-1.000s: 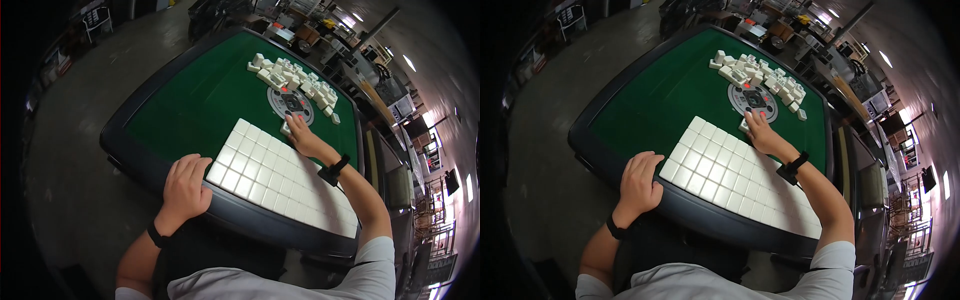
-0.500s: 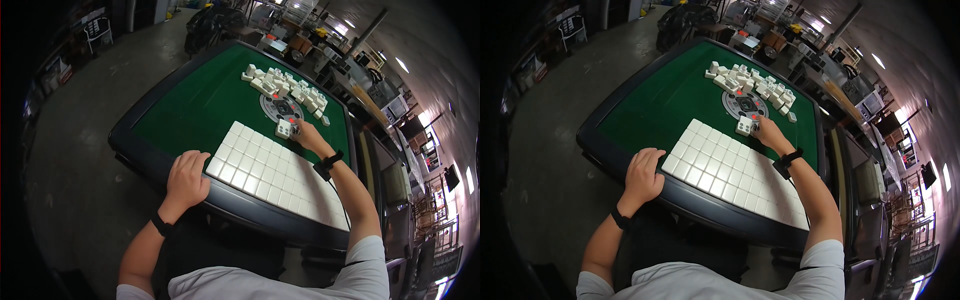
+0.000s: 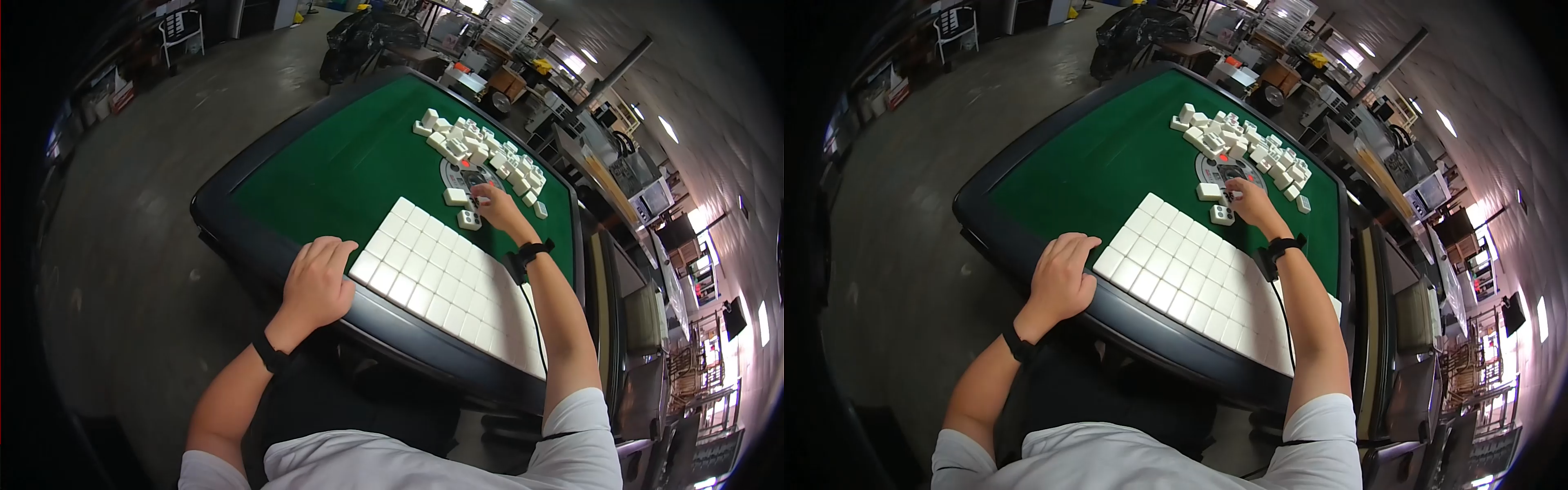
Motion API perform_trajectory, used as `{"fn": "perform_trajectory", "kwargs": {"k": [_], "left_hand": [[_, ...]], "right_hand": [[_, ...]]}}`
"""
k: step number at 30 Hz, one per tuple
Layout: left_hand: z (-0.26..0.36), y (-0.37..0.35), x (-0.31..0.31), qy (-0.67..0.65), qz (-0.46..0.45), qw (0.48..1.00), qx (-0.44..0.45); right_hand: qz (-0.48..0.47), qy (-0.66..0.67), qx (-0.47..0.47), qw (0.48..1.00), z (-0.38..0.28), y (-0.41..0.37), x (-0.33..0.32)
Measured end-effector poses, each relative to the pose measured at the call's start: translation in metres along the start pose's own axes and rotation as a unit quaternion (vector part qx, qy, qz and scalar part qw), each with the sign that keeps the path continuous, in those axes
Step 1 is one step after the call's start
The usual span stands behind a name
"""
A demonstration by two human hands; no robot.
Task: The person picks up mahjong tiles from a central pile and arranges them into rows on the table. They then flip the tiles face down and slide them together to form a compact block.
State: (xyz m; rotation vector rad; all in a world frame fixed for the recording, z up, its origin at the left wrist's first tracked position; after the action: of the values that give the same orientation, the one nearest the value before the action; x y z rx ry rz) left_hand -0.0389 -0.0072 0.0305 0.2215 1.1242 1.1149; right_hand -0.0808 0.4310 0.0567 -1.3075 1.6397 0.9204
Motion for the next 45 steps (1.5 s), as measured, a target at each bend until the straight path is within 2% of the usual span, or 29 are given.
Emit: {"fn": "perform_trajectory", "kwargs": {"k": [3,5,6,9,11,12,14,17,23,26,30,32,36,39,43,45], "left_hand": [[-0.001,-0.001,0.001,-0.003,0.003,1.0,-0.003],[-0.002,-0.001,0.001,-0.007,-0.002,1.0,-0.003],[-0.002,-0.001,0.001,-0.008,-0.002,1.0,-0.005],[-0.002,-0.001,0.002,0.009,0.002,1.0,0.008],[-0.001,0.0,0.002,0.015,0.004,1.0,0.011],[-0.001,0.0,0.001,0.013,0.004,1.0,0.011],[-0.001,-0.001,0.001,0.012,0.005,1.0,0.011],[0.0,-0.001,0.0,0.011,0.006,1.0,0.009],[-0.002,-0.001,0.0,-0.012,-0.005,1.0,-0.003],[-0.002,-0.002,0.0,-0.013,-0.004,1.0,-0.001],[-0.001,-0.002,0.002,-0.005,-0.002,1.0,0.005],[-0.001,-0.002,0.002,-0.006,-0.001,1.0,0.004],[-0.001,-0.002,0.003,-0.007,-0.008,1.0,0.001],[-0.001,-0.001,0.002,0.017,0.002,1.0,0.016],[-0.001,-0.001,0.003,0.015,-0.004,1.0,0.012],[-0.001,-0.001,0.003,0.017,-0.005,1.0,0.012]], "right_hand": [[-0.036,0.058,0.023,0.997,0.004,0.002,0.006],[-0.085,0.19,0.032,0.978,0.014,0.003,0.016],[-0.086,0.189,0.032,0.978,0.009,0.0,0.015],[-0.082,0.114,0.022,0.99,-0.022,-0.021,0.008],[-0.036,-0.008,-0.075,0.996,-0.045,-0.032,0.0],[-0.036,-0.009,-0.075,0.997,-0.046,-0.032,-0.001],[-0.092,-0.093,-0.1,0.986,-0.05,-0.032,0.004],[-0.102,-0.111,-0.051,0.987,-0.052,-0.03,0.006],[-0.105,-0.114,-0.04,0.987,-0.056,-0.018,0.016],[-0.083,-0.079,-0.015,0.993,-0.062,-0.02,-0.002],[-0.085,-0.071,0.018,0.994,-0.031,-0.023,-0.009],[-0.073,-0.117,0.005,0.99,-0.016,-0.027,-0.006],[-0.095,-0.097,0.029,0.99,-0.002,-0.035,-0.013],[-0.111,-0.067,0.097,0.987,0.012,-0.037,-0.016],[-0.124,-0.035,0.057,0.99,-0.001,-0.043,-0.011],[-0.145,-0.095,0.045,0.984,-0.001,-0.042,-0.006]]}}
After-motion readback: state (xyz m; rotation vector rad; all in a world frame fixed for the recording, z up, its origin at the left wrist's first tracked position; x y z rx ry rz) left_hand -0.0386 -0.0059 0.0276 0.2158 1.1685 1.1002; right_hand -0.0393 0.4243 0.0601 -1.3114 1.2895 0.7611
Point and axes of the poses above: each hand's wrist, its own y-axis towards the middle knuckle, its own x-axis out of the palm, z = x × y, the point moved 6 cm from there along y, towards the middle knuckle, and after that the axes turned 1 degree about -y, right-handed, at the moved point
